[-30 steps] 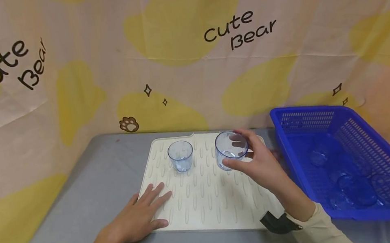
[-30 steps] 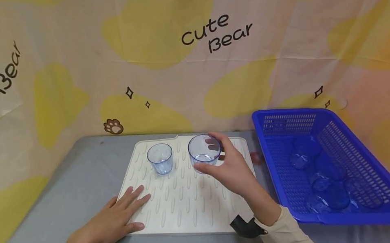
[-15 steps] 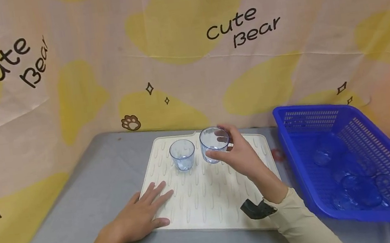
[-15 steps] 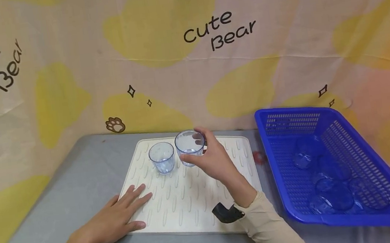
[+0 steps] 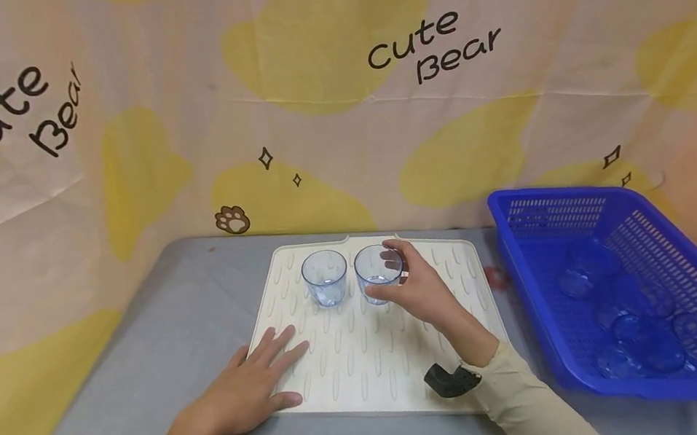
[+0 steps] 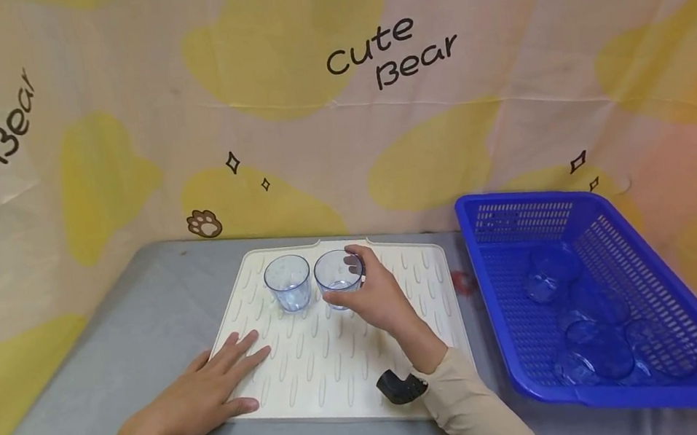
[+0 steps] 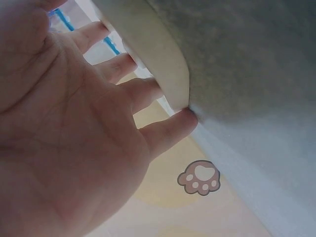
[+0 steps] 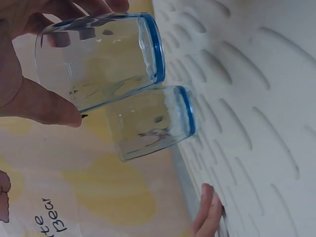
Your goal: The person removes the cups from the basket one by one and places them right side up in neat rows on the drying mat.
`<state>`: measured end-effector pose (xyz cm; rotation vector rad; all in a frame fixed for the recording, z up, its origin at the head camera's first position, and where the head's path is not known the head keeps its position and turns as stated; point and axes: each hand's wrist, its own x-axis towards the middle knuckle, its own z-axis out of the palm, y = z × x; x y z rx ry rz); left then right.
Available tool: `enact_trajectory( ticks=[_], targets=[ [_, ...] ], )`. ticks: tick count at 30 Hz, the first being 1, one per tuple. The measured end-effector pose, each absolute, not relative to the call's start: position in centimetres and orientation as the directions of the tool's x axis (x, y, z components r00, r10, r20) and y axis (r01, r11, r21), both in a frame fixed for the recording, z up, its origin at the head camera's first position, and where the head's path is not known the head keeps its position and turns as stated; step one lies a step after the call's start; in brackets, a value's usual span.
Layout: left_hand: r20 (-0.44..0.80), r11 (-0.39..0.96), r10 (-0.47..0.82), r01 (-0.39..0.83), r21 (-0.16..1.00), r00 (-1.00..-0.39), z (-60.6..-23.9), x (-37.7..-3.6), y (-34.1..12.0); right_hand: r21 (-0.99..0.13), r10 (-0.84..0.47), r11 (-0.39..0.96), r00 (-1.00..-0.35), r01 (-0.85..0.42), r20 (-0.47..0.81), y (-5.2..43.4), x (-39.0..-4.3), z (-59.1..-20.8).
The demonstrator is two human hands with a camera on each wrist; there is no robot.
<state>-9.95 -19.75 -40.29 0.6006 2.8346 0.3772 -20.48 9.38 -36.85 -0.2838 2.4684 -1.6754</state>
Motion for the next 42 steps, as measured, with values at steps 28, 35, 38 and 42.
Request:
enact_trajectory(
  ticks=[28, 35, 38, 42],
  targets=[
    [-0.157, 0.885, 0.422, 0.368, 0.286, -0.893, -40.4, -10.0, -19.7, -0.897, -0.213, 0.436, -0.977, -0.072, -0.025, 9.0, -21.2, -39.7],
    [-0.163, 0.885, 0.420, 0.363, 0.292, -0.893, -40.3, -10.0, -19.6, -0.897, -0.214, 0.434, -0.977, -0.090, -0.005, 9.1, -21.3, -39.7],
    [-0.162, 0.884, 0.421, 0.364, 0.294, -0.892, -40.3, -10.1, -19.7, -0.895, -0.218, 0.436, -0.976, -0.095, -0.003, 9.0, -21.3, -39.7],
    [-0.162, 0.884, 0.421, 0.363, 0.295, -0.893, -40.4, -10.1, -19.7, -0.893, -0.211, 0.440, -0.978, -0.092, -0.003, 8.9, -21.2, -39.6]
  ],
)
